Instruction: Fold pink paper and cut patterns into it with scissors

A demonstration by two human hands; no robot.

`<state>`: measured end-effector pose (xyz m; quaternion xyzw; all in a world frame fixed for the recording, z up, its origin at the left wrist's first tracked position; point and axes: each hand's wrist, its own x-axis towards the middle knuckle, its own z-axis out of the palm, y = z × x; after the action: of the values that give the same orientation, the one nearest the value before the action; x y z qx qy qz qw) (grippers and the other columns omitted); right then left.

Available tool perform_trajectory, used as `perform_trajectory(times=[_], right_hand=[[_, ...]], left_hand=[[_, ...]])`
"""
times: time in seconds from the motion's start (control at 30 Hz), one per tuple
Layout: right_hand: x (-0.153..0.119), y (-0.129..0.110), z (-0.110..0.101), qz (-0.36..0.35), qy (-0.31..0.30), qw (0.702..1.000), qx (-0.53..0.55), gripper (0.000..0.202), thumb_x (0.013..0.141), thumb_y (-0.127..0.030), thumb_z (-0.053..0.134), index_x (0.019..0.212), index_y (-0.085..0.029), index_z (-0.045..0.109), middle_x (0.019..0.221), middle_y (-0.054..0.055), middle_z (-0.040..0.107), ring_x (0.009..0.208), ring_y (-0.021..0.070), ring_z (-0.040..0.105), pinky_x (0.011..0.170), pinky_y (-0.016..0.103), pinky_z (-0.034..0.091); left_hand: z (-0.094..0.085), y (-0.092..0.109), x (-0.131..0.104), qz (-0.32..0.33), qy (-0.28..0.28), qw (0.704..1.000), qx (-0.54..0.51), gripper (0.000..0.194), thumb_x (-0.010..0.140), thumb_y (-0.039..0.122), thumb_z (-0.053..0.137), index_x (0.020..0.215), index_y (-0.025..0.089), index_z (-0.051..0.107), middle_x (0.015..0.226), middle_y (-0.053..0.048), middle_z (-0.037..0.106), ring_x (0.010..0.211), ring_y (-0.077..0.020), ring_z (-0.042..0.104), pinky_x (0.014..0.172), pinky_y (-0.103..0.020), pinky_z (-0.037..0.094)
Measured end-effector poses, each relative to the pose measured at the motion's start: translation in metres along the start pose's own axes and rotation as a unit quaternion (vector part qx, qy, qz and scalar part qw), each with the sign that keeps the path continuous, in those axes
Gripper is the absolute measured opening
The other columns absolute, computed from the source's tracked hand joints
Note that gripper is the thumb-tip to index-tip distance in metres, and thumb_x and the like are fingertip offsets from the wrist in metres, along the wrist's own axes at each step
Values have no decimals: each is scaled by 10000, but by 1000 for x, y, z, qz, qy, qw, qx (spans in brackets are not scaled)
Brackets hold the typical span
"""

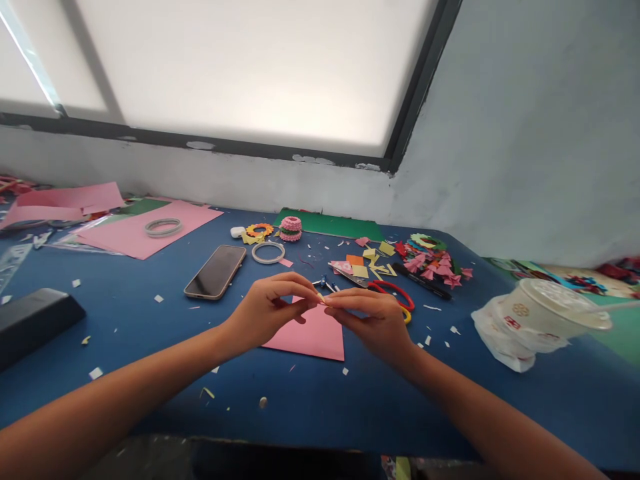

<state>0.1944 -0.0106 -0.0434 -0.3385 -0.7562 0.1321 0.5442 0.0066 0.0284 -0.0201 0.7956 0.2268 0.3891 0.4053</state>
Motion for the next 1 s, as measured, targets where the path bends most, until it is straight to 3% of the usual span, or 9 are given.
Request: perform_trajectory(times=[0.17,0.27,0.47,0.7,1.0], right_hand=[[0,1,-2,-182,14,978,-97,257,746,-75,624,968,-198,656,883,50,701,771,131,649,661,251,543],[0,-1,-6,-261,24,954,-145,234,718,-74,655,920,-191,657,834,34,709,721,115,638,633,246,521],[1,-10,-15,-325,9,925,-197,100,729,-150,673,820,-188,663,745,-18,716,652,95,633,591,239,476],[3,-13,-24,-374,-9,890,-261,54,797,-196,609,807,-198,662,773,-36,720,681,89,643,636,248,467],[3,-16,-27,-385,-25,883,-268,94,830,-179,564,790,-184,649,731,-33,715,698,71,648,675,230,475]], left_hand=[[0,0,-5,181,1,978,101,123,782,119,570,819,170,675,850,-45,624,703,-95,609,593,-193,554],[1,2,-8,235,3,963,129,135,768,91,587,841,175,664,824,-48,641,735,-106,616,641,-207,547],[3,6,-9,217,-27,971,93,122,739,94,624,832,163,662,800,-53,666,702,-109,633,614,-195,547],[1,6,-8,171,-62,982,46,111,728,86,630,791,163,680,782,-48,679,704,-113,633,619,-196,537],[3,7,-6,-27,-132,987,-82,160,694,155,677,853,143,679,797,-41,666,640,-102,635,559,-173,544]])
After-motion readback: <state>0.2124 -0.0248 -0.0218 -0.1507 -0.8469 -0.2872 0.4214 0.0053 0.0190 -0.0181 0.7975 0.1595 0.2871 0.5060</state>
